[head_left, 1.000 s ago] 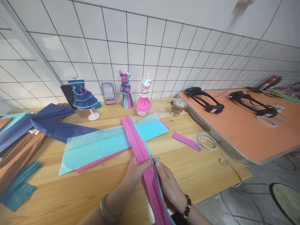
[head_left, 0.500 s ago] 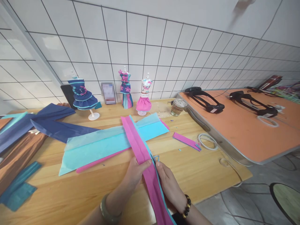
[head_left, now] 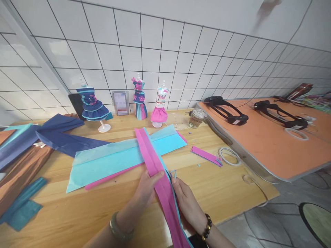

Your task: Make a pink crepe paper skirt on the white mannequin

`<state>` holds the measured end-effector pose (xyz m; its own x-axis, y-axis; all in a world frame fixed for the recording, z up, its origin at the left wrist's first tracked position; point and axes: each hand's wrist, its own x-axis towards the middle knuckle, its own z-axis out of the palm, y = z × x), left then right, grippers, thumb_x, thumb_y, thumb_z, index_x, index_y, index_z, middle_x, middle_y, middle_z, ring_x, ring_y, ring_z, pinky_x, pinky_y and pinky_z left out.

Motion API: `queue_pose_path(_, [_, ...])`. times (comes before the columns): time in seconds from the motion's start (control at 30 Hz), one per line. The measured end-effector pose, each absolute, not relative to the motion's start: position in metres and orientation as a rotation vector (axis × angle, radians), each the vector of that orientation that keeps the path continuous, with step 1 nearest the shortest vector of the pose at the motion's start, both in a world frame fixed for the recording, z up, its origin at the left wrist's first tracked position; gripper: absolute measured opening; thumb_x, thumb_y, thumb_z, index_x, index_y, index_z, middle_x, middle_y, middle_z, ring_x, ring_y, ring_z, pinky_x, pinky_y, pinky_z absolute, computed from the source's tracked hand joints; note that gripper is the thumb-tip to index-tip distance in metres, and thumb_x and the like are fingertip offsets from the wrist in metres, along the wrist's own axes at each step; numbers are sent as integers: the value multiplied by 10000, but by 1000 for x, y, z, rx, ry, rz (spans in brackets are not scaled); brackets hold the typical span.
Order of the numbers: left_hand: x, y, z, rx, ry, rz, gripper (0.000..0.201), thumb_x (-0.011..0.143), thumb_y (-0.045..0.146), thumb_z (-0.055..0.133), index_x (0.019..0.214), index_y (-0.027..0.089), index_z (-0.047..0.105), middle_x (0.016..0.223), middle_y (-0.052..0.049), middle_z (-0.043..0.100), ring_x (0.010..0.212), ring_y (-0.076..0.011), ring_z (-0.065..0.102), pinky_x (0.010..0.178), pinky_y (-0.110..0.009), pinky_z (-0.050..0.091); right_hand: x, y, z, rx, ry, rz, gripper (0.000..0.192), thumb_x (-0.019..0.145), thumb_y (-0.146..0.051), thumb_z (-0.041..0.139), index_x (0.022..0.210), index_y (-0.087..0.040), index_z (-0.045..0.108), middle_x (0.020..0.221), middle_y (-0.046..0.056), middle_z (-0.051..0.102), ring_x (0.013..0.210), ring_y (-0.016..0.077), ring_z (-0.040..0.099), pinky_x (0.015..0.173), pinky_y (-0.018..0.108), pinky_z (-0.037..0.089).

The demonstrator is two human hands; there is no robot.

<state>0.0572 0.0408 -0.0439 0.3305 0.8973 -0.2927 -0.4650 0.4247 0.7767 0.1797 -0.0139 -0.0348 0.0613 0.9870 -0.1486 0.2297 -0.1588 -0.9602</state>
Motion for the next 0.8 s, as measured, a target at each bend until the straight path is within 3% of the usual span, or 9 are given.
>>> queue_pose_path(0.17, [56, 43, -45, 633, 803, 1011, 245, 638, 203, 749, 860, 148, 662, 801, -38, 729, 749, -200, 663, 744, -330, 519, 179, -15, -37, -1485, -1296, 1183, 422, 930, -495, 317, 903, -170, 585, 853, 49, 598, 748, 179, 496, 766, 276, 406])
queue_pose_path(0.47, [59, 40, -51, 662, 801, 1022, 223, 651, 202, 744, 842, 129, 655, 783, -44, 719, 740, -191, 650, 747, -330, 507, 175, -13, -34, -1485, -1219, 1232, 401, 908, -526, 327, 747, -192, 480, 758, 23, 512, 750, 174, 477, 754, 275, 402])
queue_pose_path(0.8, [59, 39, -49, 693, 833, 1010, 230, 644, 205, 741, 842, 124, 655, 778, -53, 716, 737, -207, 644, 743, -354, 502, 176, -12, -34, -1493, -1232, 1213, 403, 914, -522, 306, 746, -193, 468, 754, 21, 499, 737, 167, 472, 761, 275, 389])
